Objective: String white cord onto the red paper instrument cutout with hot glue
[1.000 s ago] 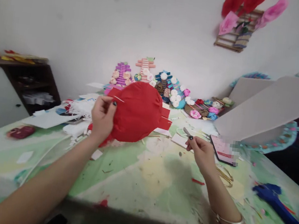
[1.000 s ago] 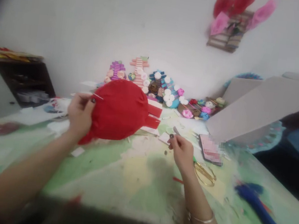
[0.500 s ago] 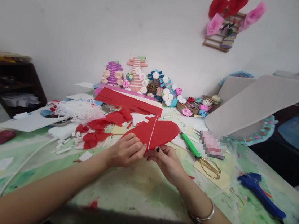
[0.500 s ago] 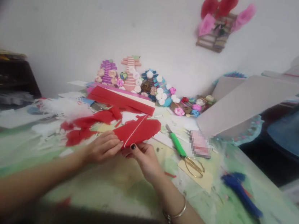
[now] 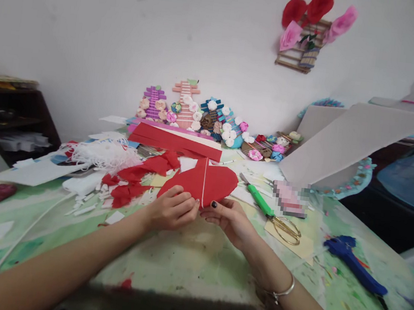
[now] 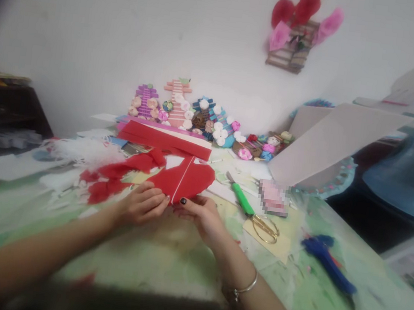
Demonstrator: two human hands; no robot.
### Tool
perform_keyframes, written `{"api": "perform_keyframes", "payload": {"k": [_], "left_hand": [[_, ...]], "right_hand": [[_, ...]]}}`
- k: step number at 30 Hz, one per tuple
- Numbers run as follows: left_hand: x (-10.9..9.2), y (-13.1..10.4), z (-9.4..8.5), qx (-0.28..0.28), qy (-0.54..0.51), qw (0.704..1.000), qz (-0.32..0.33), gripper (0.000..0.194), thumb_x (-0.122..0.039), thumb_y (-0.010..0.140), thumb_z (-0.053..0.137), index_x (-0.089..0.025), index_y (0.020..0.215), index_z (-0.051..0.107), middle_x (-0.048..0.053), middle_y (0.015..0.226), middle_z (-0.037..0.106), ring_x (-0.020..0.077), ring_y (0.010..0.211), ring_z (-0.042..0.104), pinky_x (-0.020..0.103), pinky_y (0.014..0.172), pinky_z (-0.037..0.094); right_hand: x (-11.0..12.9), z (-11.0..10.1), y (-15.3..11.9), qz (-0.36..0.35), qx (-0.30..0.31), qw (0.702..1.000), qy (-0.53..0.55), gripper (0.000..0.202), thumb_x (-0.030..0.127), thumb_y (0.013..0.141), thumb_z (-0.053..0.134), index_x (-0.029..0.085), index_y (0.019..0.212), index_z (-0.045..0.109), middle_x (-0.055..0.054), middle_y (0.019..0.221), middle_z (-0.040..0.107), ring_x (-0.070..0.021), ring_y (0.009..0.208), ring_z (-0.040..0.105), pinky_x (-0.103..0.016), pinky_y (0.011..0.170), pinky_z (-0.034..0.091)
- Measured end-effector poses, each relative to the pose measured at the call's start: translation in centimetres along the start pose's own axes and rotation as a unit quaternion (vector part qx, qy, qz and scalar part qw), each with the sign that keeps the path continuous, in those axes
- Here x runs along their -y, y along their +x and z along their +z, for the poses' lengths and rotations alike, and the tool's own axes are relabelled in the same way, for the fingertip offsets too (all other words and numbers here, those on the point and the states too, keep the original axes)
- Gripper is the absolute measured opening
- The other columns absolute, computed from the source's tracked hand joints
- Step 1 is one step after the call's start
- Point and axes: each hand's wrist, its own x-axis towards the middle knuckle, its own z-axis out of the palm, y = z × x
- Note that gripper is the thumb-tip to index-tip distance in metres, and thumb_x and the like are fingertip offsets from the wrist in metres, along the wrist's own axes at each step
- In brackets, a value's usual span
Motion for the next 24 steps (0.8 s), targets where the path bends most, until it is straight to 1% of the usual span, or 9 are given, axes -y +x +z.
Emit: {"api": "perform_keyframes", "payload": {"k": [5,8,10,13,15,18,20,22,24], "left_hand": [[-0.1,-0.4,0.5,0.038,-0.031,0.999,0.013,0.014,-0.008,0.088,0.048,-0.02,0.092,0.055,0.002,0.079,0.066,0.015,0.077,0.061,0.032,0.072,0.043],[-0.4,-0.8,1.2,0.077,-0.096,0.992,-0.01,0.018,-0.009,0.09,0.045,-0.021,0.098,0.055,0.004,0.085,0.066,0.0153,0.082,0.062,0.033,0.078,0.045],[-0.8,-1.0,1.7,0.084,-0.125,0.988,-0.031,0.019,-0.011,0.09,0.044,-0.02,0.102,0.055,0.006,0.089,0.067,0.0164,0.083,0.062,0.035,0.08,0.045],[-1.2,-1.1,2.4,0.089,-0.165,0.979,-0.081,0.021,-0.021,0.088,0.047,-0.016,0.107,0.055,0.011,0.097,0.065,0.0207,0.088,0.06,0.038,0.082,0.046],[-0.9,-1.3,2.7,0.095,-0.195,0.962,-0.164,0.025,-0.025,0.088,0.047,-0.015,0.109,0.056,0.014,0.103,0.063,0.0231,0.094,0.058,0.04,0.084,0.046],[0.6,-2.4,3.3,0.098,-0.216,0.908,-0.346,0.023,-0.024,0.088,0.044,-0.015,0.104,0.058,0.014,0.109,0.058,0.0247,0.104,0.054,0.042,0.092,0.043],[2.1,-3.7,4.0,0.103,-0.214,0.847,-0.475,0.022,-0.026,0.084,0.048,-0.015,0.1,0.058,0.014,0.112,0.055,0.0266,0.11,0.05,0.045,0.099,0.038],[3.4,-5.2,4.7,0.115,-0.216,0.771,-0.587,0.025,-0.028,0.078,0.055,-0.014,0.099,0.057,0.014,0.113,0.053,0.0284,0.113,0.048,0.046,0.101,0.036],[4.2,-6.4,5.3,0.128,-0.226,0.721,-0.642,0.03,-0.032,0.074,0.058,-0.014,0.098,0.055,0.014,0.108,0.055,0.0289,0.107,0.053,0.046,0.097,0.041]], "right_hand": [[0.2,0.0,0.1,0.012,0.013,0.995,0.096,0.028,0.018,0.064,0.078,0.013,0.09,0.069,-0.009,0.084,0.074,-0.0187,0.075,0.069,-0.031,0.077,0.053],[-0.1,-0.4,0.4,0.031,0.0,0.994,0.108,0.028,0.015,0.065,0.074,0.012,0.092,0.067,-0.009,0.085,0.074,-0.0187,0.076,0.069,-0.032,0.079,0.053],[-0.2,-0.8,0.7,0.05,-0.021,0.994,0.1,0.028,0.013,0.064,0.072,0.013,0.09,0.065,-0.008,0.081,0.074,-0.0179,0.074,0.07,-0.031,0.078,0.053],[0.1,-1.6,1.0,0.06,-0.062,0.995,0.049,0.029,0.012,0.061,0.07,0.016,0.089,0.061,-0.005,0.072,0.073,-0.0182,0.067,0.069,-0.031,0.071,0.054],[0.4,-2.1,1.1,0.08,-0.086,0.993,-0.001,0.027,0.014,0.062,0.067,0.017,0.087,0.059,-0.005,0.067,0.072,-0.0193,0.064,0.07,-0.032,0.067,0.054],[0.6,-2.8,1.1,0.115,-0.09,0.987,-0.069,0.026,0.017,0.063,0.064,0.017,0.088,0.056,-0.007,0.07,0.073,-0.0215,0.066,0.071,-0.031,0.063,0.054],[0.6,-3.2,1.2,0.129,-0.076,0.983,-0.102,0.026,0.019,0.064,0.062,0.018,0.089,0.053,-0.008,0.074,0.073,-0.0226,0.069,0.072,-0.03,0.061,0.053],[0.6,-3.5,1.1,0.139,-0.062,0.98,-0.129,0.026,0.02,0.066,0.062,0.018,0.09,0.052,-0.009,0.077,0.074,-0.023,0.073,0.072,-0.028,0.06,0.053],[0.6,-3.6,1.1,0.139,-0.052,0.977,-0.155,0.026,0.024,0.069,0.063,0.018,0.092,0.053,-0.01,0.08,0.074,-0.0229,0.076,0.072,-0.028,0.062,0.053]]}}
